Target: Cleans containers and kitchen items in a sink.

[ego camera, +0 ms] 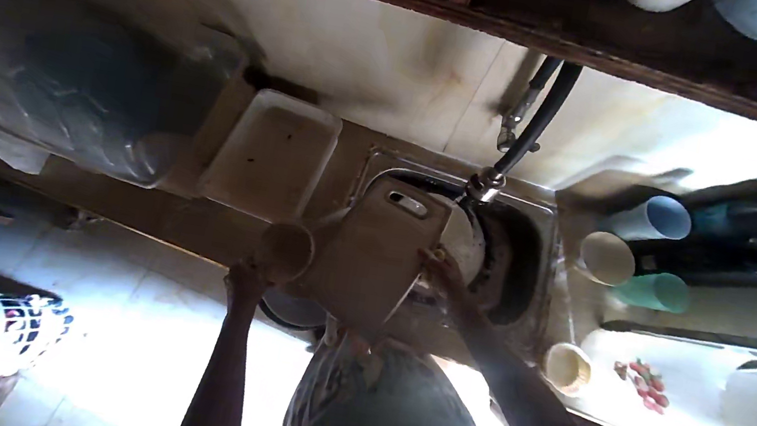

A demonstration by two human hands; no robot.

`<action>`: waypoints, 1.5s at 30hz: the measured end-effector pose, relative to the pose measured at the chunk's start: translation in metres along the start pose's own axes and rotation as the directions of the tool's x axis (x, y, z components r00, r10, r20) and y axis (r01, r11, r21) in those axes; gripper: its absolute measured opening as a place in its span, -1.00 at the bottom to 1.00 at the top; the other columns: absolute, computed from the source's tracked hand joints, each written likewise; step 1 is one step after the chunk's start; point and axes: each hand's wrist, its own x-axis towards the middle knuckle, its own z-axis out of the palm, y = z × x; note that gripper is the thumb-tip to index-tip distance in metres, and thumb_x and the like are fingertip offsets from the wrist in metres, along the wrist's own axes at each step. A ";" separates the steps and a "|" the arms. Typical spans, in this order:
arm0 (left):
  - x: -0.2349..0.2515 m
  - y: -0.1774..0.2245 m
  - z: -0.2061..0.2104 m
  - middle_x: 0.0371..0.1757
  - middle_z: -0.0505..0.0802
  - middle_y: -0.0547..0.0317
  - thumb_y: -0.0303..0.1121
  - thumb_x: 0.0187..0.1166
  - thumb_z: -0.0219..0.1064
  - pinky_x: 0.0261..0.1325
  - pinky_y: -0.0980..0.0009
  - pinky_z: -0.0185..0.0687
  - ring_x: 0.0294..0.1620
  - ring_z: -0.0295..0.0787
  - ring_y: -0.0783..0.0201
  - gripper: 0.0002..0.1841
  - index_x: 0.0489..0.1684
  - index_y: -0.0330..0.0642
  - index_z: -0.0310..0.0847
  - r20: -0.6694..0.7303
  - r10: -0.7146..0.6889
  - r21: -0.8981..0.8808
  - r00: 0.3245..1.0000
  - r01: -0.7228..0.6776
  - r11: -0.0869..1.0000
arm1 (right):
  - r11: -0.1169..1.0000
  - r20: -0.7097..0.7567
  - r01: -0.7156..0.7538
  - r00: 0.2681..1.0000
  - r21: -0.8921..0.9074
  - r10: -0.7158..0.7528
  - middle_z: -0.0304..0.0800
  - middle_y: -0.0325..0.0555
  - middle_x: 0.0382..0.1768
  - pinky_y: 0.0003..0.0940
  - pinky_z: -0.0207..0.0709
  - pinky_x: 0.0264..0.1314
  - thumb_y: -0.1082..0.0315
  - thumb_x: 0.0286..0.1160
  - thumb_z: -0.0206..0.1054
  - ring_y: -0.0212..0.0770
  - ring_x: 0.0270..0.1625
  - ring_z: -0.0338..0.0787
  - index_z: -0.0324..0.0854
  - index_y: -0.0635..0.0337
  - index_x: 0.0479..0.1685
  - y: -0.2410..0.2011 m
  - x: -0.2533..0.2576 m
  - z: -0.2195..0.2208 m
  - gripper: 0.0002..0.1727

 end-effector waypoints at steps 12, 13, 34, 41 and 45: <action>-0.021 0.023 0.007 0.15 0.74 -0.34 -0.49 0.74 0.19 -0.14 0.11 0.82 -0.17 0.83 0.01 -0.60 0.51 -0.42 0.44 0.136 0.135 -0.183 0.981 -0.109 0.977 | 0.941 0.159 -0.088 0.976 -0.328 0.147 0.69 0.25 0.21 -0.17 0.60 0.29 0.23 0.86 0.11 -0.07 0.16 0.73 0.42 0.45 0.48 0.057 -0.012 0.050 -0.54; -0.017 0.020 0.013 0.15 0.75 -0.34 -0.47 0.70 0.24 -0.11 0.09 0.83 -0.16 0.85 -0.01 -0.59 0.49 -0.41 0.47 0.162 0.180 -0.116 0.970 -0.162 0.980 | 0.920 0.178 -0.088 0.970 -0.382 0.166 0.70 0.23 0.20 -0.16 0.58 0.30 0.21 0.86 0.10 -0.07 0.16 0.72 0.45 0.45 0.45 0.055 -0.012 0.048 -0.54; 0.108 0.040 -0.008 -0.15 0.68 -0.09 -0.34 0.79 0.13 -0.18 0.36 0.63 -0.33 0.59 0.25 -0.67 0.26 -0.48 0.49 0.066 -0.031 -0.539 0.997 0.062 0.840 | 0.925 0.327 -0.161 0.903 -0.344 0.279 0.72 0.08 0.14 -0.20 0.67 0.18 0.14 0.87 0.05 -0.17 0.06 0.77 0.45 0.27 0.49 0.071 -0.002 0.051 -0.55; 0.096 0.071 -0.029 -0.41 0.66 0.10 -0.35 0.78 0.13 -0.43 0.54 0.54 -0.56 0.53 0.40 -0.76 -0.02 -0.41 0.57 0.078 -0.042 -0.571 0.996 0.079 0.817 | 0.945 0.330 -0.232 0.895 -0.230 0.300 0.75 0.05 0.08 -0.25 0.73 0.08 0.17 0.87 0.06 -0.19 -0.01 0.82 0.43 0.29 0.47 0.065 -0.007 0.058 -0.57; 0.079 0.083 -0.052 -0.47 0.62 0.18 -0.32 0.80 0.09 -0.53 0.59 0.44 -0.61 0.47 0.46 -0.76 -0.07 -0.34 0.56 0.153 -0.019 -0.464 0.988 0.089 0.882 | 0.934 0.312 -0.239 0.895 -0.266 0.318 0.76 0.06 0.10 -0.22 0.74 0.13 0.12 0.90 0.00 -0.18 0.02 0.84 0.41 0.29 0.50 0.078 0.006 0.056 -0.53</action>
